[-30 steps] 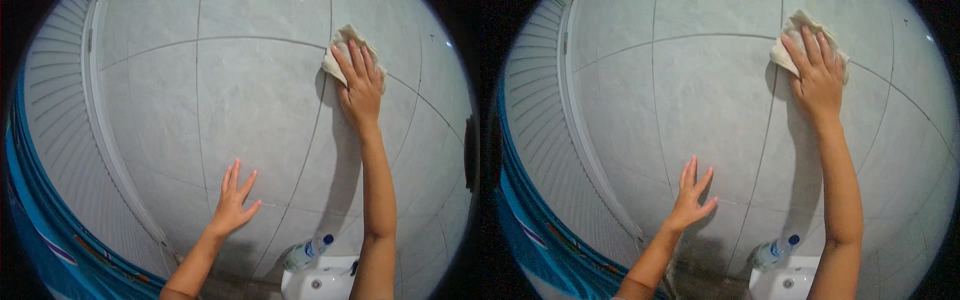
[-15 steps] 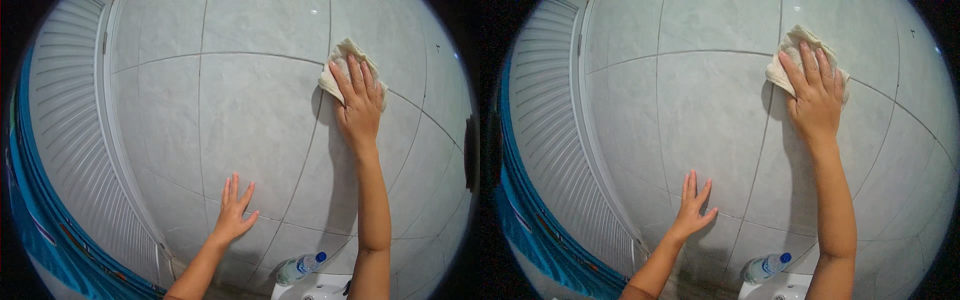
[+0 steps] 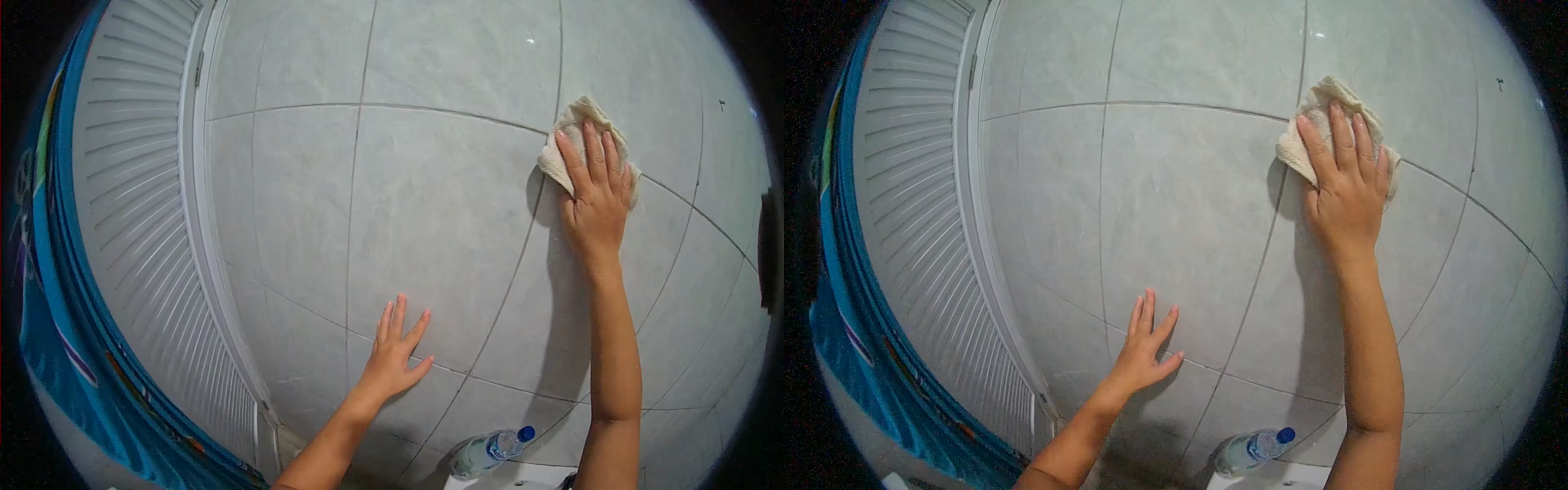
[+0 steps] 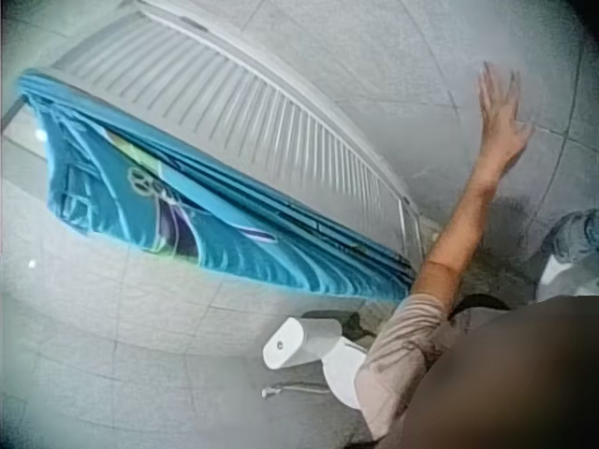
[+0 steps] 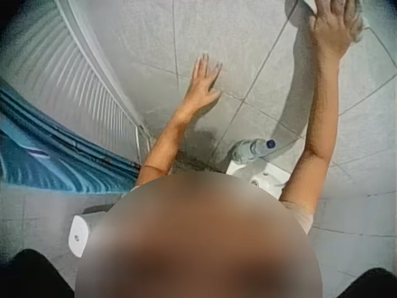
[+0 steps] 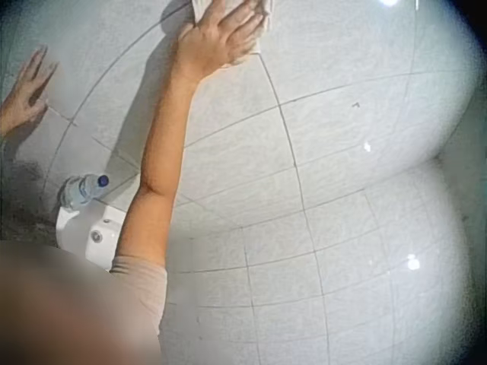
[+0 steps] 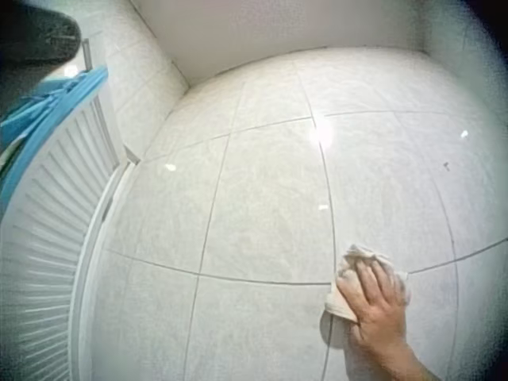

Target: The person wipes the tiled bathroom walls with a cloth, repeatedly rinsing and wringing the cloth at the sink. They clean multiple wall sections and the sink basin, using a water bottle to pour water into the sink for rinsing.

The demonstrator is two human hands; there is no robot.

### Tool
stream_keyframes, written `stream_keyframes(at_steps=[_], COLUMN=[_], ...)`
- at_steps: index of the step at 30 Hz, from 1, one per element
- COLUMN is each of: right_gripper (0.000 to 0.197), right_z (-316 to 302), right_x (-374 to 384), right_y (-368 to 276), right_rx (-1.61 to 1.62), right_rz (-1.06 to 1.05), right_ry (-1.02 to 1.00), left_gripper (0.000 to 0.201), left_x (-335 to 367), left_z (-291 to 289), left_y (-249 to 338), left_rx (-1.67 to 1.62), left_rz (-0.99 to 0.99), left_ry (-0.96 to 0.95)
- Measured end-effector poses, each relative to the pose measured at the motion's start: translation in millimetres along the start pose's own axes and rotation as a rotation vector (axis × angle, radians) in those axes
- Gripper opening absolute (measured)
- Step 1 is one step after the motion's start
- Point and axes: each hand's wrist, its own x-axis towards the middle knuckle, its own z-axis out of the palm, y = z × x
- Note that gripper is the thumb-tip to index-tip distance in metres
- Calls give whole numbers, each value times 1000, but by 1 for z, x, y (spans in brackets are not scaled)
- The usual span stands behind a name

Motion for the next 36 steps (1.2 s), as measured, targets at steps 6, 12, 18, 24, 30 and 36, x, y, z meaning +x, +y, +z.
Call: stream_keyframes(at_steps=[6,12,18,24,30,36], right_gripper=[63,61,63,56,43,46], right_z=[2,0,4,36,83,69], right_x=[-1,0,1,-34,51,239], right_y=[2,-2,-7,-112,-169,-179], right_rx=[23,-9,-43,388,467,177], right_rz=[7,35,57,-127,-457,-53], right_ry=[25,36,58,-137,114,21], left_gripper=[68,83,110,119,129,125], left_x=[1,3,12,12,7,10], left_z=[1,-1,19,32,19,31], left_y=[-4,-48,-61,-72,-69,-58], left_rx=[61,151,185,41,127,35], left_rz=[29,-144,-260,-248,-319,-282], left_ry=[66,290,281,282,198,189])
